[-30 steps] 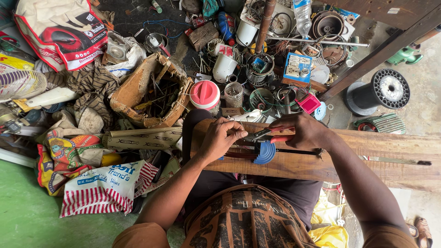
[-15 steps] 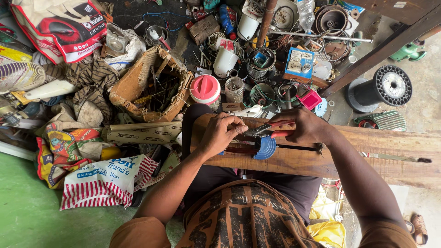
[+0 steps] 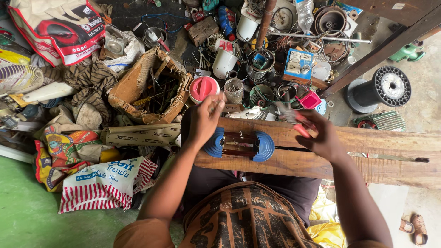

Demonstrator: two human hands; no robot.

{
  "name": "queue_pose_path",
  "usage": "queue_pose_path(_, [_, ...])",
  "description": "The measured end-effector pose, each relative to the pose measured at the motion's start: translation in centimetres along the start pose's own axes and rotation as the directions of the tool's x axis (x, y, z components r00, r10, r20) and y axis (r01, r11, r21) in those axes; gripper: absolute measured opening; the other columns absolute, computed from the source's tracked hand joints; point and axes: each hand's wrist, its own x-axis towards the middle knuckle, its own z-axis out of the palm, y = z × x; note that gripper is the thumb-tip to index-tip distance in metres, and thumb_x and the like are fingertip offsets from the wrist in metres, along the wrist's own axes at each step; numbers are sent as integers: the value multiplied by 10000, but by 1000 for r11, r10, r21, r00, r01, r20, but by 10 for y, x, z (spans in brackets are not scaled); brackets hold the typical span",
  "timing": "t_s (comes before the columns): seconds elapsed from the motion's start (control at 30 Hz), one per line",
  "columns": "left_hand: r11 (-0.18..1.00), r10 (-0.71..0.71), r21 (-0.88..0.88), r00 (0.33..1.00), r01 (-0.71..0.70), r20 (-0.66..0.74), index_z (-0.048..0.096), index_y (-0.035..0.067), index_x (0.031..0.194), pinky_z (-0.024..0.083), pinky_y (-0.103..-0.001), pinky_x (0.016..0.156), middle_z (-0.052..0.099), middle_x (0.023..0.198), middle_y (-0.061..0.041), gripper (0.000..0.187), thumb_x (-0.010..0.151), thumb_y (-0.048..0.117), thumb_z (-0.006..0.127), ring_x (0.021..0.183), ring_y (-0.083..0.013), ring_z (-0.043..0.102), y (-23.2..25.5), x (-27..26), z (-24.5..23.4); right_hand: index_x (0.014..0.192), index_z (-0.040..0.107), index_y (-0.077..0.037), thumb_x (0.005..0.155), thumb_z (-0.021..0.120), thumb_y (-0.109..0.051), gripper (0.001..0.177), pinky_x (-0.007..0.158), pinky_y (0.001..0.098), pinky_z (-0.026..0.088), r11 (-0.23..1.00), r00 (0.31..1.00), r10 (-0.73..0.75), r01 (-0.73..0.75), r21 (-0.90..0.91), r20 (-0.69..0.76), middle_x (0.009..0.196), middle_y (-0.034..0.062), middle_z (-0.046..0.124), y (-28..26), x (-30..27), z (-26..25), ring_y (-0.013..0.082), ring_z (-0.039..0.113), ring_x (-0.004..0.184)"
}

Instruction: The person sits at a cluttered workbench and winds thin copper wire around a small rectangular core held in a wooden jig. They use pliers to cut the wire and tuck the ends into the coil repeatedly.

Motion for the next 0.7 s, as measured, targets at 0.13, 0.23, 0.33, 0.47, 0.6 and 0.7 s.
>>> queue_pose_path(0.13, [748,537,499,841,-437,-68,608,-83,1345,600,-266,757,649,1251,-384,688,814,328,754,1120,-325,633,11,20,-13,1298,532,7,727,813,56,638,961,343,477,984,973,113,-83,155,-200,1164,95,600,19,-45,5,169,582,1081])
queue_pose_path(0.23, [781,210,558,959,-280,188,740,110,1187,560,-371,918,755,1086,-172,429,853,378,772,1081,-269,695,24,23,-18,1310,522,-12,768,739,68,589,885,326,499,858,929,297,-160,488,-218,1111,89,596,24,-80,17,156,591,998])
queue_pose_path(0.33, [903,-152,422,854,-85,497,793,185,1090,586,-397,888,793,1012,-38,325,905,448,748,974,-221,763,31,18,-16,1300,501,-10,769,683,97,572,881,341,535,791,903,408,-277,545,-134,1109,110,624,24,-112,25,185,622,981])
queue_pose_path(0.47, [971,-127,223,605,-86,786,801,174,1093,577,-365,820,797,984,-37,353,874,438,718,895,-192,768,26,21,-4,1341,495,-30,708,713,79,679,871,375,558,752,865,501,-444,488,14,1126,129,647,22,-137,32,246,651,950])
queue_pose_path(0.6, [979,-96,172,500,-108,861,782,162,1087,581,-364,828,803,972,-35,348,899,448,718,918,-179,773,14,37,25,1389,489,-37,677,713,20,749,942,383,561,722,855,509,-488,490,100,1169,145,640,23,-145,38,239,652,1047])
queue_pose_path(0.7, [975,-25,106,373,-198,927,786,158,1051,589,-362,839,808,986,-27,388,854,491,759,951,-170,771,12,50,47,1391,489,-35,696,730,-1,737,971,380,535,713,831,550,-522,468,87,1190,163,645,23,-143,43,254,655,1052])
